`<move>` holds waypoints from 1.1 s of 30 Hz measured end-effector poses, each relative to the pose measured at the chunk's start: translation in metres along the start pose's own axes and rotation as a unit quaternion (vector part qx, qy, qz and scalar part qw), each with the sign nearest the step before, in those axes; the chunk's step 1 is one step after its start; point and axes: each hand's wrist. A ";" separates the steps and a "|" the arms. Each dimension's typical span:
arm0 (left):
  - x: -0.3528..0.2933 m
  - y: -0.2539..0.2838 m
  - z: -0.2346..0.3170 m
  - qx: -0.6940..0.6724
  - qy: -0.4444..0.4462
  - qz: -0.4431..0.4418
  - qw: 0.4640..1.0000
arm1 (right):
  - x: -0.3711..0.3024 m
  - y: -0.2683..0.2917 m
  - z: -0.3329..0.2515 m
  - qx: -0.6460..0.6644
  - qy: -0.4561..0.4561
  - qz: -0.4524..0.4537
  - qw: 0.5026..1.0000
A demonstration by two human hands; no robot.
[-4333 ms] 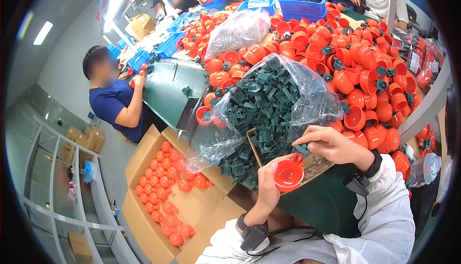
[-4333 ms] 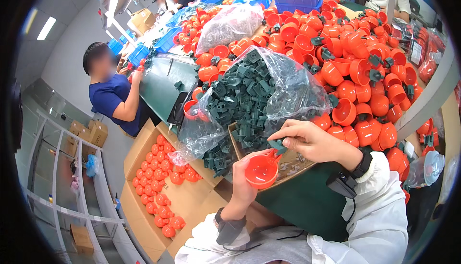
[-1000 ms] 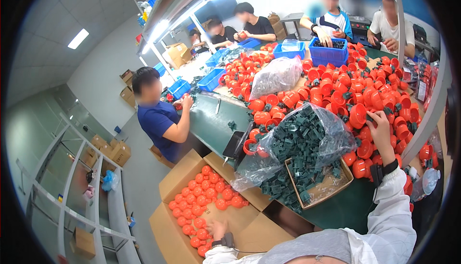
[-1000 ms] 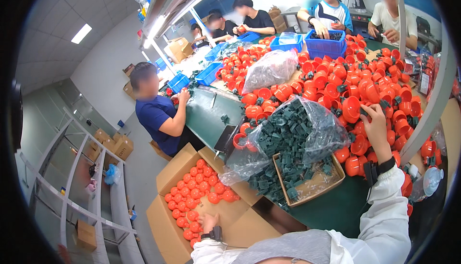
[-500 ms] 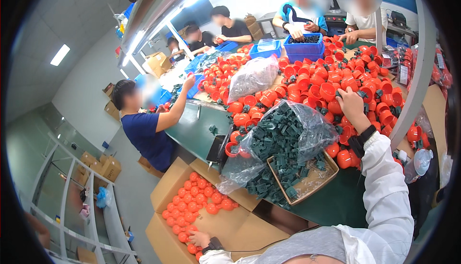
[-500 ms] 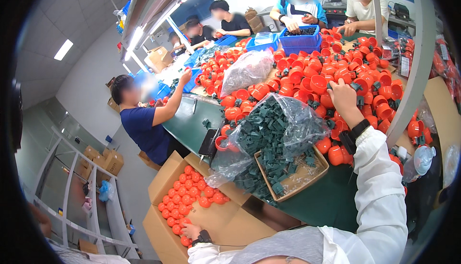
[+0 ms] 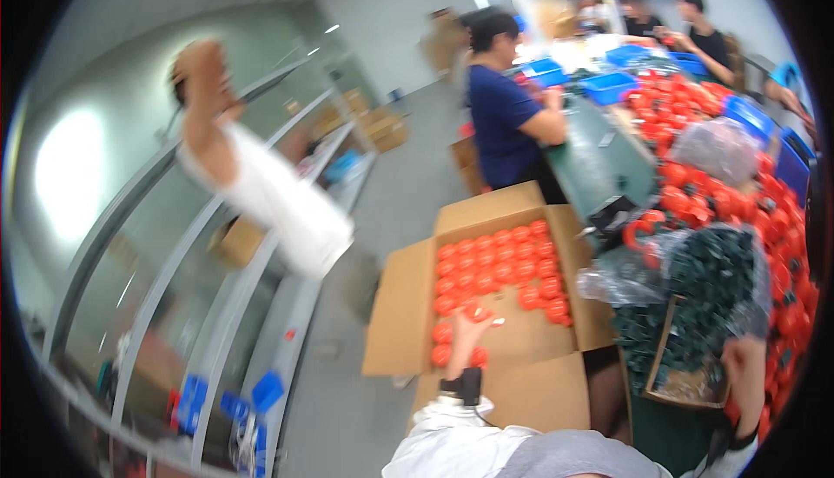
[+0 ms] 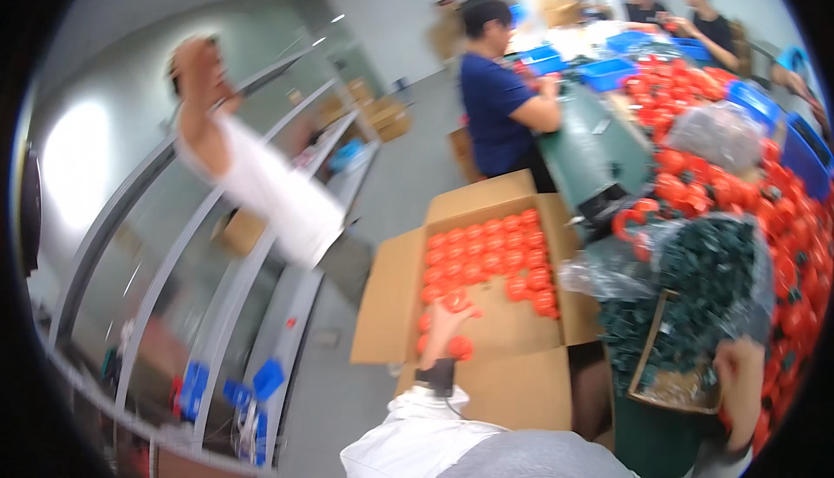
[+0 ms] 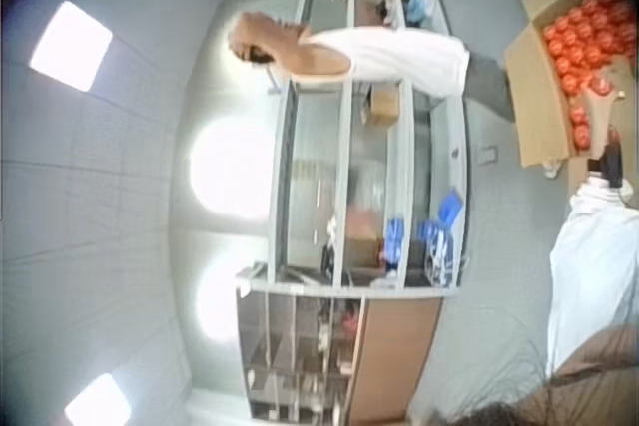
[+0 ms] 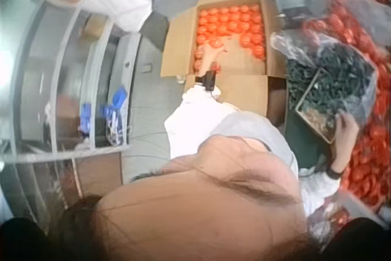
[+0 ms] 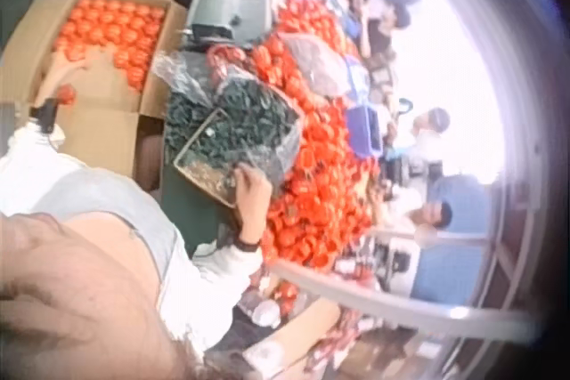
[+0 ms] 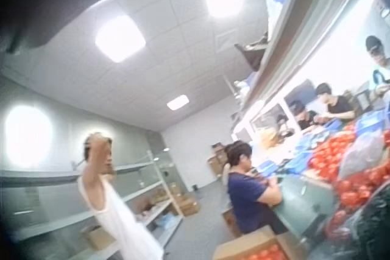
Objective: Assembling small red plastic caps or housings with green components on a factory assembly line.
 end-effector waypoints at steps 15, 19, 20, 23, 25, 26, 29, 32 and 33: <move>-0.118 -0.062 0.172 -0.442 0.182 -0.550 0.685 | -0.004 -0.068 -0.019 -0.094 0.002 -0.288 0.953; -0.118 -0.085 0.204 -0.529 0.308 -0.576 0.541 | 0.004 -0.074 -0.024 -0.039 -0.048 -0.361 0.931; -0.125 -0.089 0.212 -0.515 0.279 -0.583 0.563 | 0.001 -0.080 -0.022 -0.012 -0.013 -0.355 0.935; -0.132 -0.120 0.227 -0.506 0.248 -0.610 0.556 | -0.006 -0.071 -0.014 -0.001 0.003 -0.270 0.963; -0.139 -0.137 0.226 -0.505 0.247 -0.609 0.560 | -0.003 -0.059 -0.011 0.116 -0.026 -0.188 0.975; -0.144 -0.149 0.225 -0.506 0.237 -0.612 0.559 | -0.002 -0.044 -0.009 0.142 -0.076 -0.147 0.976; -0.158 -0.159 0.230 -0.462 0.171 -0.635 0.595 | 0.000 -0.014 -0.009 0.245 -0.151 -0.060 0.956; -0.163 -0.157 0.238 -0.401 0.078 -0.633 0.658 | 0.004 -0.006 -0.019 0.266 -0.177 -0.061 0.946; -0.165 -0.157 0.237 -0.399 0.084 -0.631 0.660 | 0.005 -0.007 -0.023 0.243 -0.141 -0.064 0.958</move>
Point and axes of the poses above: each hand's wrist, its own x-axis towards the middle knuckle, its own y-axis out of the back of the hand, z = x × y, and after that the axes turned 8 degrees about -x, right-handed
